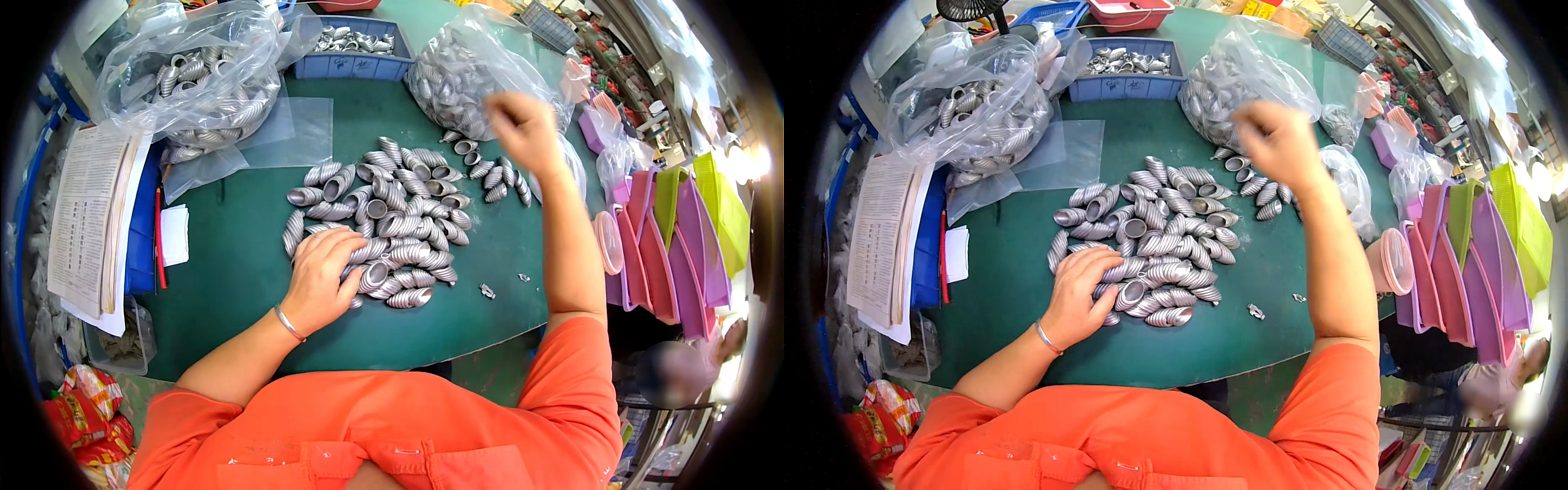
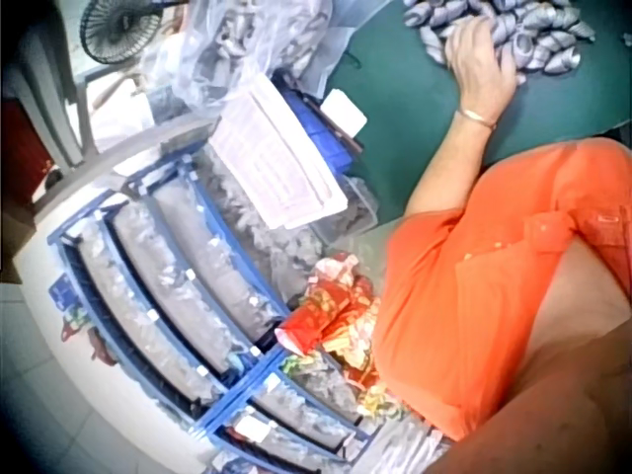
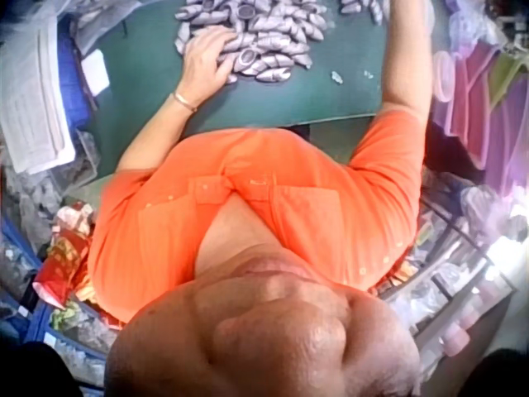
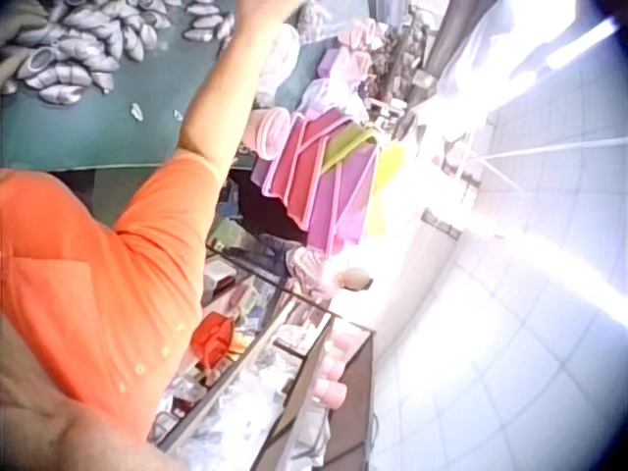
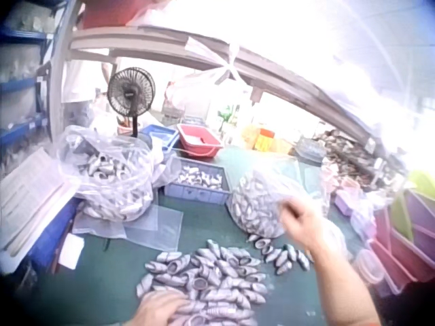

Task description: The person assembles small, silver, spiral-shaped metal parts by hand on a green workbench. They pick up individual spirals, manipulate them to join or align components, and place the finished units into a clear plastic container. The person also uses a cloth to wipe the work surface and handles a smartphone briefly during the process.

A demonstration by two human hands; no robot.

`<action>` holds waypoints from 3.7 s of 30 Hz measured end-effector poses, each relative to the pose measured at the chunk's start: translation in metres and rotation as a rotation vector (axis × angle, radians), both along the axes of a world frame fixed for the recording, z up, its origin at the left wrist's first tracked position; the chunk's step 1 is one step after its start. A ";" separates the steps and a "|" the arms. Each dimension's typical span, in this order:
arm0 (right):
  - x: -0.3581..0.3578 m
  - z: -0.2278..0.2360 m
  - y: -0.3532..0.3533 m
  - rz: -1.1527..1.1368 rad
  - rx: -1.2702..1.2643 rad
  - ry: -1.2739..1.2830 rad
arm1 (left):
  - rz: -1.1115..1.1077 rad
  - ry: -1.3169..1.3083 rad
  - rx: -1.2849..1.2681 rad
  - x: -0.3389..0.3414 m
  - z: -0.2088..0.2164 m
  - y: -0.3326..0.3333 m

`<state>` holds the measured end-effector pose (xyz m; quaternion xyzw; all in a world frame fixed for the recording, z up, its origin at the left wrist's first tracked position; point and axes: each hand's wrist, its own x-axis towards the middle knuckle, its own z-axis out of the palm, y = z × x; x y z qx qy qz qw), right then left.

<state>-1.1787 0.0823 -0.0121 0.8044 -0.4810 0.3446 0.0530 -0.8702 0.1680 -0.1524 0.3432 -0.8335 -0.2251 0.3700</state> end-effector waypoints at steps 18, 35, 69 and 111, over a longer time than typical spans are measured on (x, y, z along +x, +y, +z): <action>-0.008 -0.114 -0.018 -0.285 0.315 -0.352 | -0.004 0.001 0.009 -0.002 0.001 -0.001; 0.127 -0.119 0.106 0.384 0.558 -1.142 | -0.131 0.787 0.631 0.003 0.010 0.007; 0.137 -0.127 0.110 0.374 0.395 -1.235 | -0.218 0.833 0.515 -0.001 0.006 0.003; -0.046 -0.067 0.019 -0.315 0.385 0.136 | 0.014 -0.072 0.045 -0.003 0.003 0.003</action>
